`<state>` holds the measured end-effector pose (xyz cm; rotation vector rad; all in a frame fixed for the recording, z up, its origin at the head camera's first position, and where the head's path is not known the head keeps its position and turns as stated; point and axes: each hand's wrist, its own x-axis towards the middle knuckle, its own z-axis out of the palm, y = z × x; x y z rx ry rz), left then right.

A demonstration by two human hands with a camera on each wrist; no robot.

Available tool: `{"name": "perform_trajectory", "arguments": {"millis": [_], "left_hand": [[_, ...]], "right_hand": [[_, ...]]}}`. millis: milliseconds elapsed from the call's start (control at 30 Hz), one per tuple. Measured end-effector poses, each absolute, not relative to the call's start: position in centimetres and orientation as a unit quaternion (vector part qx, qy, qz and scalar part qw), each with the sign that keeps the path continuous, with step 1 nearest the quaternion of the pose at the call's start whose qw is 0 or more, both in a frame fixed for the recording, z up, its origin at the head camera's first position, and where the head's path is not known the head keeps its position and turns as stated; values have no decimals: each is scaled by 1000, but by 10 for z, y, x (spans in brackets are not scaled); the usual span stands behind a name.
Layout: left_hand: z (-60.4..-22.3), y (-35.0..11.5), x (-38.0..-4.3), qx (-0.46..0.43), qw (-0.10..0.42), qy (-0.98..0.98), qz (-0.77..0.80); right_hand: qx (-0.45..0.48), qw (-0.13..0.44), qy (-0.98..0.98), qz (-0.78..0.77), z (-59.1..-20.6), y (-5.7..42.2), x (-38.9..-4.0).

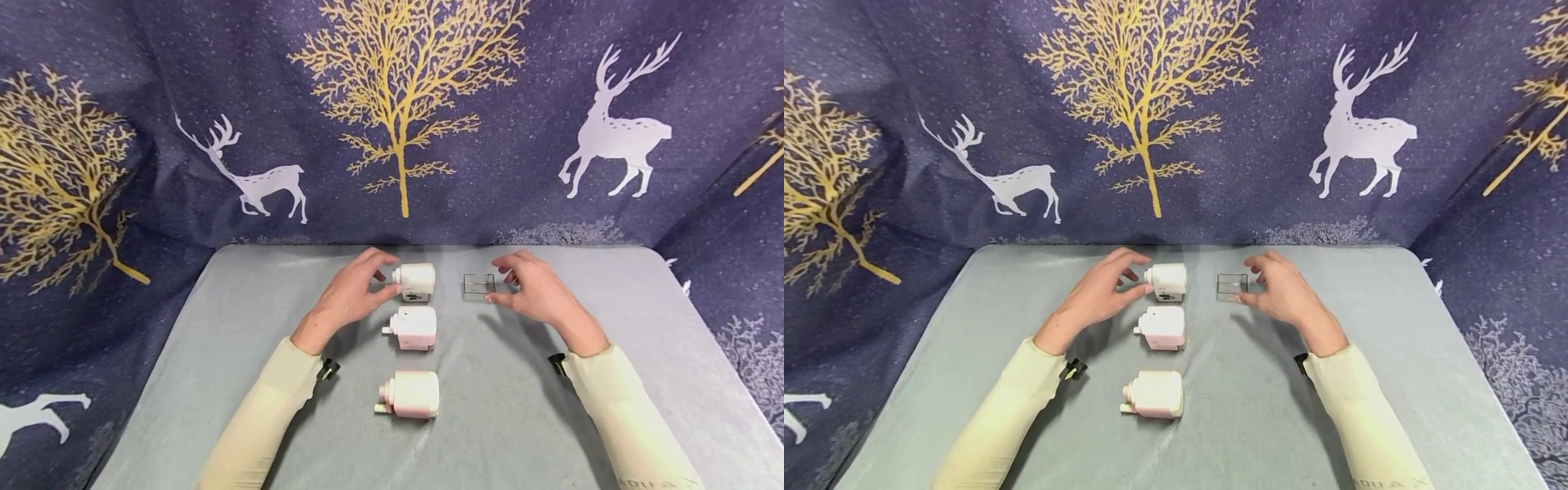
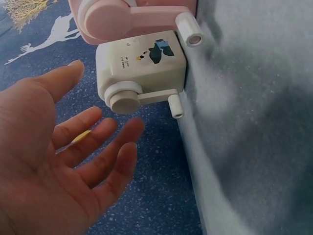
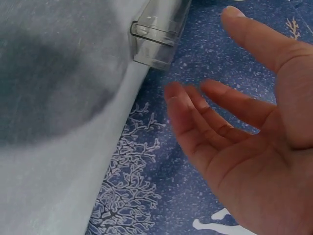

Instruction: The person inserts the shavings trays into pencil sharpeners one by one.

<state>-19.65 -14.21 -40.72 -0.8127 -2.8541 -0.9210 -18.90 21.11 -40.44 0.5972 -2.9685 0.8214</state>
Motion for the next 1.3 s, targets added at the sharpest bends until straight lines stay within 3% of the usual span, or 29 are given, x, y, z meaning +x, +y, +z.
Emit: {"name": "perform_trajectory", "arguments": {"millis": [467, 1300], "left_hand": [[-410, -132, -206, -265, -8, -920, -288], [-420, -130, -212, -262, -24, -921, -286]], "right_hand": [[210, -62, -949, 226, -412, 206, -200], [217, -74, -938, 260, -420, 207, -204]]}}
